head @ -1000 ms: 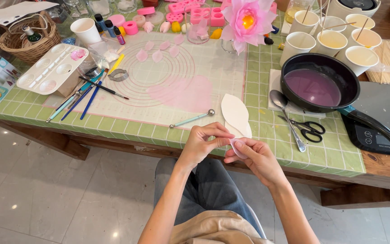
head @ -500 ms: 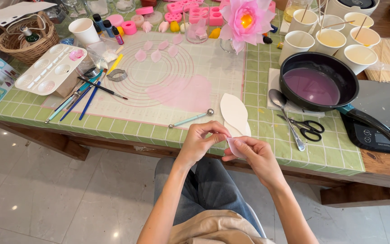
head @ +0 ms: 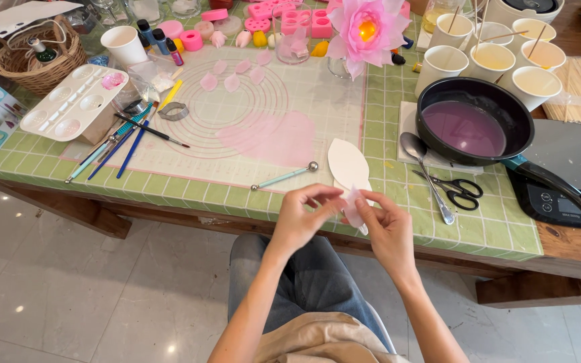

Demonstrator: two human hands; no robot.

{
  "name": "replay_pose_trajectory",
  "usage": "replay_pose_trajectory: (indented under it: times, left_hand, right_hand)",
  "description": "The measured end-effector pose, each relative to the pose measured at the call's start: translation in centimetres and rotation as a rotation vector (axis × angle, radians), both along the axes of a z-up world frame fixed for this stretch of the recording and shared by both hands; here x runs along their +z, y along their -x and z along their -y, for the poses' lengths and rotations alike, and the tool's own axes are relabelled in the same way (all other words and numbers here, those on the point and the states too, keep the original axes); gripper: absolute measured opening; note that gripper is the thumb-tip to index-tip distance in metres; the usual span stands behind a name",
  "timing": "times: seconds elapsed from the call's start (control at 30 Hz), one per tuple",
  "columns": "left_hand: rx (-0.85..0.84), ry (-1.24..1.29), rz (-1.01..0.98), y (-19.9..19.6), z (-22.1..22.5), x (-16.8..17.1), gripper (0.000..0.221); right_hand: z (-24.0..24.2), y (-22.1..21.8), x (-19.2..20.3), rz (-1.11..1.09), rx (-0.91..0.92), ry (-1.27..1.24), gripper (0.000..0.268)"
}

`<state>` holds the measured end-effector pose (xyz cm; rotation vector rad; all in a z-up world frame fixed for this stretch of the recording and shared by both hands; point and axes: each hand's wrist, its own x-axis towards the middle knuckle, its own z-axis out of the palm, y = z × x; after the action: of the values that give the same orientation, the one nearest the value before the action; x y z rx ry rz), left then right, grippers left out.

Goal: Shaping wax or fabric petals using a ball sculpting tool on a workbench in a candle-making studio.

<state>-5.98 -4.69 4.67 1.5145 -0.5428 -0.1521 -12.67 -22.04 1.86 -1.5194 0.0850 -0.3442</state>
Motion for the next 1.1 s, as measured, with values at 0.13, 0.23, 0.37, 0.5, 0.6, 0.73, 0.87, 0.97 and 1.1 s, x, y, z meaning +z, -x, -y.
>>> replay_pose_trajectory:
  times: [0.13,0.23,0.37,0.5,0.6,0.73,0.87,0.97,1.1]
  left_hand:
    - [0.091,-0.161,0.084,1.5,0.2,0.9,0.021]
    - [0.194,-0.194,0.216,1.7,0.1,1.4,0.015]
    - [0.255,-0.284,0.225,2.2,0.0,3.1,0.014]
    - [0.26,-0.321,0.23,1.6,0.0,2.2,0.014]
    - [0.188,-0.215,0.166,1.1,-0.2,1.1,0.015]
    - [0.151,-0.183,0.102,1.1,-0.4,2.1,0.022]
    - [0.138,-0.181,0.075,0.9,-0.1,1.3,0.02]
    - [0.178,-0.167,0.107,0.6,0.0,1.0,0.015]
    - [0.216,-0.163,0.079,-0.2,-0.3,0.9,0.014]
  right_hand:
    - [0.2,0.0,-0.9,-0.06,-0.104,0.109,0.029]
    - [-0.2,0.6,1.6,0.054,-0.041,0.237,0.028]
    - [0.1,0.7,2.1,-0.005,-0.044,0.289,0.023]
    - [0.9,0.2,1.6,-0.039,0.084,0.088,0.024]
    - [1.2,0.3,1.9,-0.082,0.117,0.103,0.024]
    - [1.3,0.1,1.9,-0.079,0.104,0.089,0.026]
    - [1.1,-0.7,0.4,-0.036,0.086,0.059,0.025]
    - [0.0,-1.0,0.9,-0.021,0.01,0.141,0.025]
    - [-0.5,-1.9,0.7,-0.027,-0.03,0.215,0.025]
